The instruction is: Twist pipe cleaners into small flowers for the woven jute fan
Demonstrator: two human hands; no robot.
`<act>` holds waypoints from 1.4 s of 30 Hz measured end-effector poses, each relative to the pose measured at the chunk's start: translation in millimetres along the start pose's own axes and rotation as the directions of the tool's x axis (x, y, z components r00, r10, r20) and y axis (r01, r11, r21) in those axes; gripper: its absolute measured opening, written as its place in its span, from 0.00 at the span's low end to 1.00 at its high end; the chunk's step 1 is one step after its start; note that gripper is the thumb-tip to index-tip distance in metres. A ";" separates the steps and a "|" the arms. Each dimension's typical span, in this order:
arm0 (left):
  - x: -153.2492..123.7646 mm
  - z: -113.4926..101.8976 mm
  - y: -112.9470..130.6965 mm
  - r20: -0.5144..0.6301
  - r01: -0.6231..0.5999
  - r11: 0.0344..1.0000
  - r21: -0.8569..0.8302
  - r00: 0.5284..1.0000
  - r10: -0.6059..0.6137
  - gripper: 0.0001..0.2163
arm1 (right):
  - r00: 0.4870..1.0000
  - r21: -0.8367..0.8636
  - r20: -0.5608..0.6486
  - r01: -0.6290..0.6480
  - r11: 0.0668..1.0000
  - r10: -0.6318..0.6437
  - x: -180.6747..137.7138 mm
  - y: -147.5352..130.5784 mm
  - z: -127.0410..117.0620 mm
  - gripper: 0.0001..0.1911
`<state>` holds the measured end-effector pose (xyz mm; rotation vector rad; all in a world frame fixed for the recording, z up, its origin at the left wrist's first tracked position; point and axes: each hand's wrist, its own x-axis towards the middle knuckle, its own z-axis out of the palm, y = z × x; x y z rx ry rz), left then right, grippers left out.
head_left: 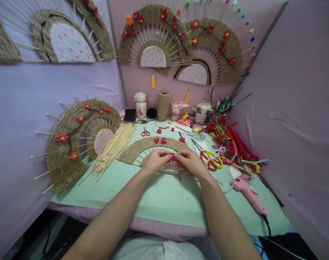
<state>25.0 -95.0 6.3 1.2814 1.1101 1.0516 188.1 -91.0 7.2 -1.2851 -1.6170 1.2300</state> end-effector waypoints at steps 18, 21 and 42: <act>3.8 8.7 -7.1 -0.056 0.028 0.981 -0.190 0.998 -0.040 0.10 | 0.995 0.065 -0.090 0.053 0.996 -0.047 8.0 8.8 8.7 0.16; 3.9 8.2 -7.0 -0.058 0.037 0.979 -0.199 0.997 -0.049 0.11 | 0.995 0.071 -0.089 0.049 0.996 -0.043 8.4 10.9 8.0 0.16; 3.9 2.4 -7.2 0.017 0.051 0.948 -0.315 0.999 -0.048 0.11 | 0.991 0.358 0.070 -0.133 0.924 0.115 0.6 -1.4 2.8 0.12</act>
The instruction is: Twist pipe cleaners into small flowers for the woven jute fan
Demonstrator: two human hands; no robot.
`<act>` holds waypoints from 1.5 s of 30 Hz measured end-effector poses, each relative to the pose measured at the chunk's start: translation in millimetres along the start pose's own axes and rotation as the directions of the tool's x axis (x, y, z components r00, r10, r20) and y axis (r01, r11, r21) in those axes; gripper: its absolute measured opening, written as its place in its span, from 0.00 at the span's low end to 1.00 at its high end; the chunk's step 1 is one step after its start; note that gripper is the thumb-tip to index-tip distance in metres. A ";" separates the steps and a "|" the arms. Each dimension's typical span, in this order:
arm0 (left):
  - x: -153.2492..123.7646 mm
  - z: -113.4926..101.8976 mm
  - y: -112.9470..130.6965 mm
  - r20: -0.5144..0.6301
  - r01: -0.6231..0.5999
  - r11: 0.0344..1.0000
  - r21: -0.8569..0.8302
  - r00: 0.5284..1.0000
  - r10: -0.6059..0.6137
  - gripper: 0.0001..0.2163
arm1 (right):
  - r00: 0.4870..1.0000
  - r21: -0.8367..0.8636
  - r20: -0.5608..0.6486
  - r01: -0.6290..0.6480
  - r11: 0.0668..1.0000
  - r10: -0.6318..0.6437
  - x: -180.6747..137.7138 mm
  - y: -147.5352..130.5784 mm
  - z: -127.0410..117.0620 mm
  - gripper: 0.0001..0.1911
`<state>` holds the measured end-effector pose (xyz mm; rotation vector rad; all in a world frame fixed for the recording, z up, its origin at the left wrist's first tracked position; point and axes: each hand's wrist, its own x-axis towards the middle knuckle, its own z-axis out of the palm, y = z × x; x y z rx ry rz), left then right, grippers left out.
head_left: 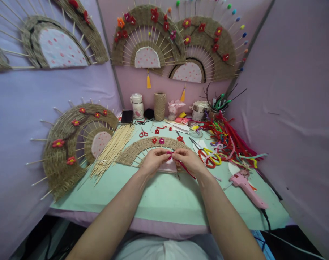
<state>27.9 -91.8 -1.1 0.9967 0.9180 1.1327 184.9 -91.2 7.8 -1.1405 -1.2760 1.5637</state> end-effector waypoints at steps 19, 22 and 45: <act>-2.9 -0.6 9.5 0.001 0.082 0.992 0.098 0.997 -0.082 0.10 | 0.999 -0.049 0.030 -0.041 0.998 0.043 0.2 3.7 -3.9 0.12; -3.8 1.9 11.6 -0.021 0.090 0.989 0.118 0.996 -0.088 0.09 | 0.999 -0.100 0.051 -0.009 0.995 0.014 -0.7 3.0 -5.8 0.11; -2.2 3.2 4.5 0.014 0.134 0.979 -0.154 0.991 -0.134 0.11 | 0.973 -0.139 -0.204 0.080 0.987 -0.107 5.3 6.9 -1.3 0.11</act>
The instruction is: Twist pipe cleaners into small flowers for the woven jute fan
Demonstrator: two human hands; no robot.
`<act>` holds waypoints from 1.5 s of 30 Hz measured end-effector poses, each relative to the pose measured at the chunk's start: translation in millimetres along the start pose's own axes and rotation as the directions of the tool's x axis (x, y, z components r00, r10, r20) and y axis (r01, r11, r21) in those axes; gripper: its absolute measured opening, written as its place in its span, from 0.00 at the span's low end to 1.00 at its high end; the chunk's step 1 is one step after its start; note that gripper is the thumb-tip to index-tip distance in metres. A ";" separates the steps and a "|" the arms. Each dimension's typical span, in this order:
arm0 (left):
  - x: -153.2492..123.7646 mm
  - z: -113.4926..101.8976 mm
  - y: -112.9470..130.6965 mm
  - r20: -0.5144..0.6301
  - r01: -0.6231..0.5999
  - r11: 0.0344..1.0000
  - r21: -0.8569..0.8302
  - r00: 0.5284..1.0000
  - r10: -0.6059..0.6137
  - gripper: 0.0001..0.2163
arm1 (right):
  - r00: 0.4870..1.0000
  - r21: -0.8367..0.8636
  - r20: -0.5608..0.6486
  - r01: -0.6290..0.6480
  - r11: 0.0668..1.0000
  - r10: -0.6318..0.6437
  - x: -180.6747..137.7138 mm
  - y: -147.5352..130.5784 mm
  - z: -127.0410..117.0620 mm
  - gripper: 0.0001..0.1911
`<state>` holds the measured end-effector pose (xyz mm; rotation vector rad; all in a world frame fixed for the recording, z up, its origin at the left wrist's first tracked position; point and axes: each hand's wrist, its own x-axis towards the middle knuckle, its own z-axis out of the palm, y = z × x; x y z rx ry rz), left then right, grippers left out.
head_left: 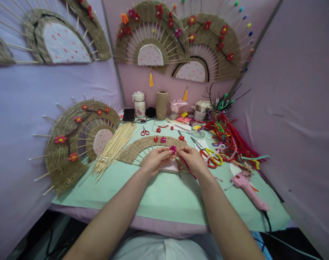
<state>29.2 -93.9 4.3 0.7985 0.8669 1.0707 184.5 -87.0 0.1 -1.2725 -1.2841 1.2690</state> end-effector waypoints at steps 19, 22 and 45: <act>4.0 1.3 -12.0 -0.121 -0.250 0.918 0.307 0.947 0.298 0.10 | 0.903 -0.356 0.033 0.411 0.839 -0.428 -4.5 -4.4 5.4 0.10; 2.8 1.4 -11.5 -0.121 -0.302 0.882 0.362 0.923 0.365 0.09 | 0.923 -0.318 0.033 0.373 0.872 -0.383 -4.3 -3.5 7.0 0.10; 2.7 3.9 0.0 -0.097 -0.041 0.999 0.023 0.994 0.043 0.17 | 0.977 -0.131 0.040 0.213 0.968 -0.209 3.0 1.3 7.5 0.12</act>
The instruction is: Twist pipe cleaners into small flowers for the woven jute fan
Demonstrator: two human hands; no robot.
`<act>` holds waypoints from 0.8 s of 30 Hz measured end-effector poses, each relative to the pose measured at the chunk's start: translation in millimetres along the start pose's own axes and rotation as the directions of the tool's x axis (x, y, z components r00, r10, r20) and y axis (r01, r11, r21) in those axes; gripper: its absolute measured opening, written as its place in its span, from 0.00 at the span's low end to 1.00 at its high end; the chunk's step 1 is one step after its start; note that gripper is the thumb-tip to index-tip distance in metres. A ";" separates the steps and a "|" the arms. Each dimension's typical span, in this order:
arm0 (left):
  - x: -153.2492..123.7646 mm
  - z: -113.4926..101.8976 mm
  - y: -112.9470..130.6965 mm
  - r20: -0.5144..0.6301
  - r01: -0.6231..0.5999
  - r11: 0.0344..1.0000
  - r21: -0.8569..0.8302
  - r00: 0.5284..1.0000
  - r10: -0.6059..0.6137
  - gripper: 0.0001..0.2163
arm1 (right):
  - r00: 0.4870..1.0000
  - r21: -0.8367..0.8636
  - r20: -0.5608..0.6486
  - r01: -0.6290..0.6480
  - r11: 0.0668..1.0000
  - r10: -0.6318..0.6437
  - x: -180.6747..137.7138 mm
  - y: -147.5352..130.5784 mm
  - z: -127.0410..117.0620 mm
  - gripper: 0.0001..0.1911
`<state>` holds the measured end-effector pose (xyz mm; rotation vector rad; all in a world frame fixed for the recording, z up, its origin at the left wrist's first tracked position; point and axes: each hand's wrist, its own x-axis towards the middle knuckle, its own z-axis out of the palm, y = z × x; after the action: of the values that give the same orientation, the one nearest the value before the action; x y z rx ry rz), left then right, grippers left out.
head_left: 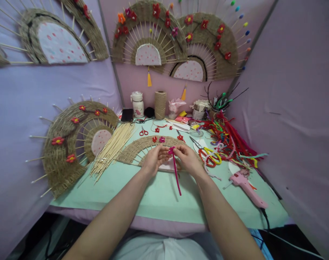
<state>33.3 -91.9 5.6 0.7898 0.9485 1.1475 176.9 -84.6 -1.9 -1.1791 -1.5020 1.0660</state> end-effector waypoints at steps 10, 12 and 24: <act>0.1 -4.6 -0.6 0.027 -0.176 0.891 0.419 0.983 0.182 0.08 | 0.993 -0.252 0.106 0.077 0.965 -0.052 -7.1 0.5 -2.1 0.11; 2.0 -6.4 -2.5 0.053 -0.198 0.887 0.417 0.980 0.194 0.08 | 0.992 -0.277 0.111 0.096 0.956 -0.067 -7.2 0.7 -2.1 0.10; 2.5 -10.3 -1.0 0.069 -0.158 0.916 0.368 0.987 0.143 0.10 | 0.987 -0.263 0.122 0.137 0.955 -0.108 -4.2 -1.6 -3.9 0.10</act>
<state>24.7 -89.3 0.0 1.2074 1.1037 1.0915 181.0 -88.6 -0.2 -1.2107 -1.8253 0.8697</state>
